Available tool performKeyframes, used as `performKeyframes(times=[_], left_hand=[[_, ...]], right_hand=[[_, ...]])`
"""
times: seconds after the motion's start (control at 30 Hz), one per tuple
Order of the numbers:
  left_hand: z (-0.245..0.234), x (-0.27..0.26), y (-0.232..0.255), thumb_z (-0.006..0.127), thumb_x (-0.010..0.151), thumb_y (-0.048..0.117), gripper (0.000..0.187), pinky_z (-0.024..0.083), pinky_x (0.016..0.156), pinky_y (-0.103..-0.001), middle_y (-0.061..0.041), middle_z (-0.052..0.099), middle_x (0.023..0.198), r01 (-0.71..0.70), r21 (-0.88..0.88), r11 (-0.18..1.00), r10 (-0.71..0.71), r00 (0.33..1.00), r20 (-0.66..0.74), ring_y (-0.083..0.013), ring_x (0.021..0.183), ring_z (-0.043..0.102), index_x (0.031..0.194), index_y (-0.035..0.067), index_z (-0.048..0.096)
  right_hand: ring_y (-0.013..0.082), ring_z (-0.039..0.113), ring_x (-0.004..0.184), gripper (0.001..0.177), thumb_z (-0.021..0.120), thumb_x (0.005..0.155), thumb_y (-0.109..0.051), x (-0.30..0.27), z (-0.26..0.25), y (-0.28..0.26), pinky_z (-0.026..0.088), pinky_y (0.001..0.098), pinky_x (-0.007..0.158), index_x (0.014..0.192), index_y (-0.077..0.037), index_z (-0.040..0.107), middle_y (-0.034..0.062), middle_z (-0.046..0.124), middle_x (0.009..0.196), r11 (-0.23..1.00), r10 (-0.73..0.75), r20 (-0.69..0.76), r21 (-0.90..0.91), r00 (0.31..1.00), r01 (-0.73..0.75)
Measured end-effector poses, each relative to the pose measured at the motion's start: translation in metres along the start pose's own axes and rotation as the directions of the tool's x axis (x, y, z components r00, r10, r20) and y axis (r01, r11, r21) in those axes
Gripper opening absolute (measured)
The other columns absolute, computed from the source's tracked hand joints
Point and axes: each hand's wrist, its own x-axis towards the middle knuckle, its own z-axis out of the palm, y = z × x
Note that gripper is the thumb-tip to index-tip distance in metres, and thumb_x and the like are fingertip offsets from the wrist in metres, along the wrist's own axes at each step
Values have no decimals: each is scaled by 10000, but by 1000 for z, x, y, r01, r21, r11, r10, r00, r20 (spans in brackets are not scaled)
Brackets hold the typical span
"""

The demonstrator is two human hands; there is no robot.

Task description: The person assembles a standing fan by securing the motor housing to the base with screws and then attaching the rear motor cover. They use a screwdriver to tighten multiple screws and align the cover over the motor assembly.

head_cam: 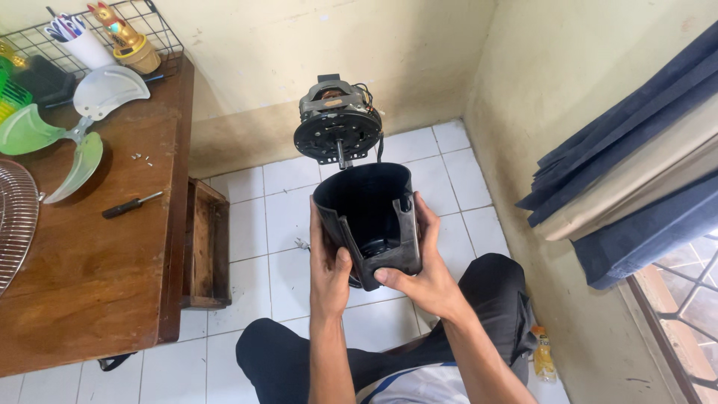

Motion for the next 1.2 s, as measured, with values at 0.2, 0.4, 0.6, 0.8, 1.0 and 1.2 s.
performKeyframes(times=[0.2,0.4,0.6,0.8,1.0,1.2], left_hand=[[-7,-8,-6,700,852,628,987,453,1123,-455,-170,504,1444,-22,229,973,64,981,-181,-280,1362,519,1560,29,362],[-2,-21,12,700,914,612,789,498,1121,-435,-147,554,1351,-8,296,955,71,976,-204,-271,1296,580,1411,31,503],[17,-37,51,884,723,498,1014,511,1084,-442,-146,440,1355,-24,479,878,78,993,-92,-286,1318,520,1452,1,384],[26,-26,56,956,664,220,1177,439,1160,-465,-169,350,1412,-93,491,866,78,996,51,-329,1355,491,1595,44,259],[31,-23,30,946,691,205,1111,412,1140,-461,-174,359,1476,-86,497,864,50,995,84,-330,1382,487,1576,40,296],[17,-23,2,775,788,670,1172,432,1148,-552,-232,369,1539,11,243,970,-62,978,200,-366,1470,420,1549,-11,199]], right_hand=[[392,299,1511,1366,913,666,-301,6,-1,-1,295,502,1222,1633,-44,-16,281,255,1596,999,9,-13,-43,1000,-9],[367,396,1466,1468,956,605,-397,5,-1,-11,361,473,1189,1630,-64,-40,272,338,1566,995,92,-6,-35,996,-92],[366,180,1583,1482,962,590,-438,-4,-25,-23,197,474,1251,1653,-40,9,240,171,1677,996,1,90,-89,996,7],[364,155,1583,1390,844,720,-641,-6,-51,-22,148,481,1256,1636,3,21,227,142,1698,988,-45,128,153,991,25],[346,206,1563,1243,652,835,-777,-8,-60,-14,184,481,1249,1610,22,99,227,246,1646,977,-77,29,202,997,70],[344,298,1521,983,676,894,-682,-2,-64,-2,232,491,1241,1512,-5,320,235,345,1593,957,-130,-101,248,986,152]])
